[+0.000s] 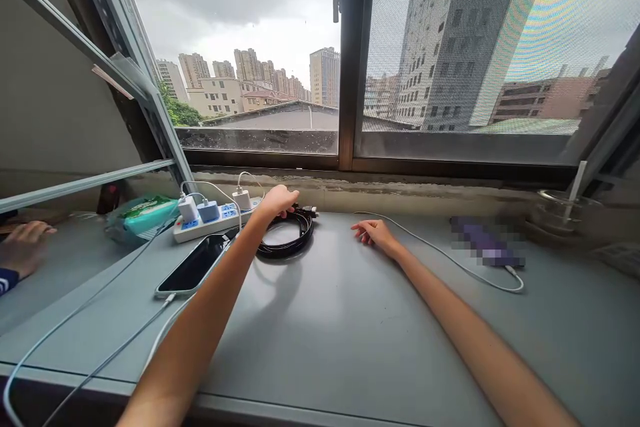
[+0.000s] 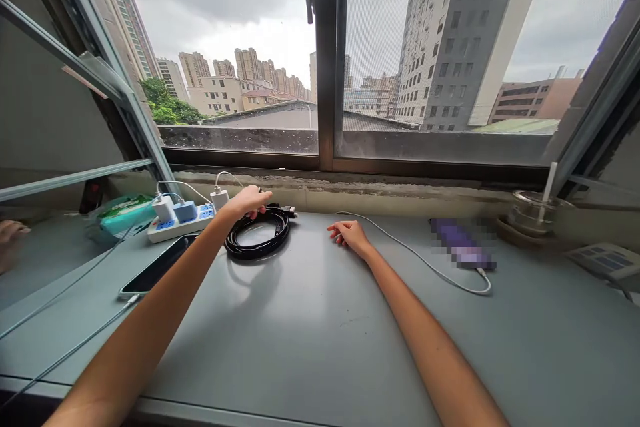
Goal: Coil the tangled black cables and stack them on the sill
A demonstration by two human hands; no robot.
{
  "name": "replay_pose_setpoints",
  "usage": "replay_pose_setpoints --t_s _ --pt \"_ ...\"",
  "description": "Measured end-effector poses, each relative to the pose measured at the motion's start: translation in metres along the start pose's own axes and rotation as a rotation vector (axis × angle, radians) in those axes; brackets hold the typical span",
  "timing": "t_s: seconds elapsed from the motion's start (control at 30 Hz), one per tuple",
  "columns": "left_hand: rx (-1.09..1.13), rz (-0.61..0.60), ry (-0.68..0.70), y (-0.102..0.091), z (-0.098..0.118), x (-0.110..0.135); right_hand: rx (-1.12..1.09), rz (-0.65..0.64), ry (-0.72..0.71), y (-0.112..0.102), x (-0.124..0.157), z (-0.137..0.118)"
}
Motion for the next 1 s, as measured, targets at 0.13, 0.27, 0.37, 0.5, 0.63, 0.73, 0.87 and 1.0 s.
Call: replay_pose_setpoints --t_s 0.13,0.27,0.37,0.5,0.63,0.73,0.87,1.0 --pt "-0.01 0.19 -0.047 -0.033 -0.005 0.008 -0.01 -0.001 -0.005 0.0 -0.001 0.001" --pt "-0.02 0.379 -0.1 -0.064 -0.001 0.03 -0.014 -0.004 -0.006 0.001 -0.001 0.002" --pt "0.02 0.552 -0.078 -0.081 0.011 0.052 -0.009 -0.004 0.0 0.001 -0.001 0.002" --pt "0.072 0.74 0.066 -0.089 0.039 0.083 -0.008 0.002 0.005 0.001 0.0 0.001" --pt "0.098 0.708 0.236 -0.068 0.068 0.101 -0.028 0.001 -0.003 0.002 0.0 0.001" --pt "0.145 0.585 0.354 -0.037 0.083 0.104 -0.063 0.002 -0.013 0.001 -0.002 0.001" --pt "0.179 0.417 0.495 0.017 0.096 0.105 -0.13 0.016 -0.025 -0.002 -0.004 -0.001" --pt "0.23 0.168 0.677 0.076 0.107 0.112 -0.187 0.043 -0.043 -0.008 -0.004 -0.002"
Point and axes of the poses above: each hand's wrist, its own x-axis away from the middle knuckle, its own y-axis out of the palm, z = x × y, the point moved 8 cm from there along -x, towards the middle knuckle, and after that the axes turned 3 degrees about -y, right-handed, at the moved point
